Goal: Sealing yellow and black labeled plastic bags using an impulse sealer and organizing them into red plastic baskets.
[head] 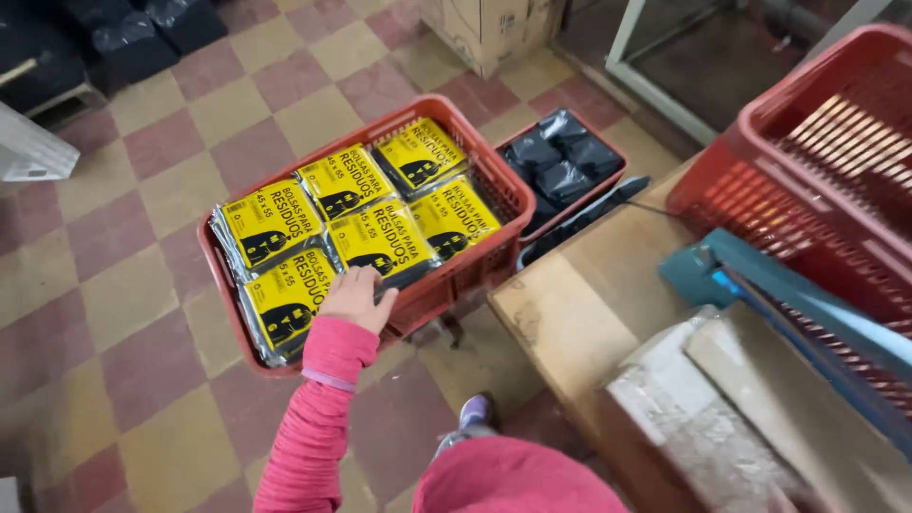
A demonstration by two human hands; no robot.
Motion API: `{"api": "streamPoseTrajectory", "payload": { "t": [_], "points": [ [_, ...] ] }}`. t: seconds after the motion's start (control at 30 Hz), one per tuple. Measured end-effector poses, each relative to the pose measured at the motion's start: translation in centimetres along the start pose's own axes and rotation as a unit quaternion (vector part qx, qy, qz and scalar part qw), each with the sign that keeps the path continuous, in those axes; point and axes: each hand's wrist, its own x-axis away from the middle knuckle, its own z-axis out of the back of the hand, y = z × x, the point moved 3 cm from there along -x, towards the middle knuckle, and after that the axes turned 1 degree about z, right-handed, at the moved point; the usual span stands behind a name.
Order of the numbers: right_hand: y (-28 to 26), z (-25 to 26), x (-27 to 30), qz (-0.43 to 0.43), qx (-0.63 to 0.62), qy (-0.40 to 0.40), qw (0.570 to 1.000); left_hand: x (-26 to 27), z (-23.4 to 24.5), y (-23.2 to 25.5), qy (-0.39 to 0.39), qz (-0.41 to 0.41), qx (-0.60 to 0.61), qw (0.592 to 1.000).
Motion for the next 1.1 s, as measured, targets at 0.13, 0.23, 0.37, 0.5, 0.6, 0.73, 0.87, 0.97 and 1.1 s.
{"api": "streamPoseTrajectory", "payload": {
  "t": [0.13, 0.23, 0.37, 0.5, 0.6, 0.73, 0.87, 0.97, 1.1],
  "points": [
    [-31.6, -15.1, -7.7, 0.082, -0.002, -0.069, 0.994, 0.1, 0.4, -2.4, 0.01, -0.026, -0.155, 0.988],
    [-41.9, -28.7, -15.1, 0.191, -0.077, -0.172, 0.963, -0.2, -1.1, -4.7, 0.027, -0.03, -0.168, 0.985],
    [-42.1, -44.3, -26.2, 0.122, 0.008, -0.27, 0.955, -1.2, -4.1, -6.8, 0.082, -0.046, -0.178, 0.98],
    [-45.2, -47.7, -28.1, 0.038, 0.151, -0.314, 0.937, -0.4, -4.4, -6.8, 0.038, -0.013, -0.181, 0.983],
    [-41.5, -50.5, -27.5, -0.049, 0.057, -0.351, 0.933, 0.6, -3.0, -5.6, 0.066, -0.037, -0.134, 0.988],
    [-41.2, -52.4, -29.1, -0.022, -0.133, -0.419, 0.898, -0.8, -4.6, -7.1, 0.119, -0.074, -0.12, 0.983],
    [-39.3, -53.7, -29.4, -0.084, -0.149, -0.435, 0.884, -0.9, -4.1, -6.1, 0.087, -0.079, -0.143, 0.983],
    [-39.6, -53.7, -29.2, -0.065, -0.074, -0.353, 0.93, -1.7, 0.2, -3.6, 0.031, -0.106, -0.044, 0.993],
    [-41.2, -52.1, -30.6, -0.082, -0.105, -0.319, 0.938, -2.8, 2.5, -4.8, 0.061, -0.12, 0.091, 0.987]
  ]
}}
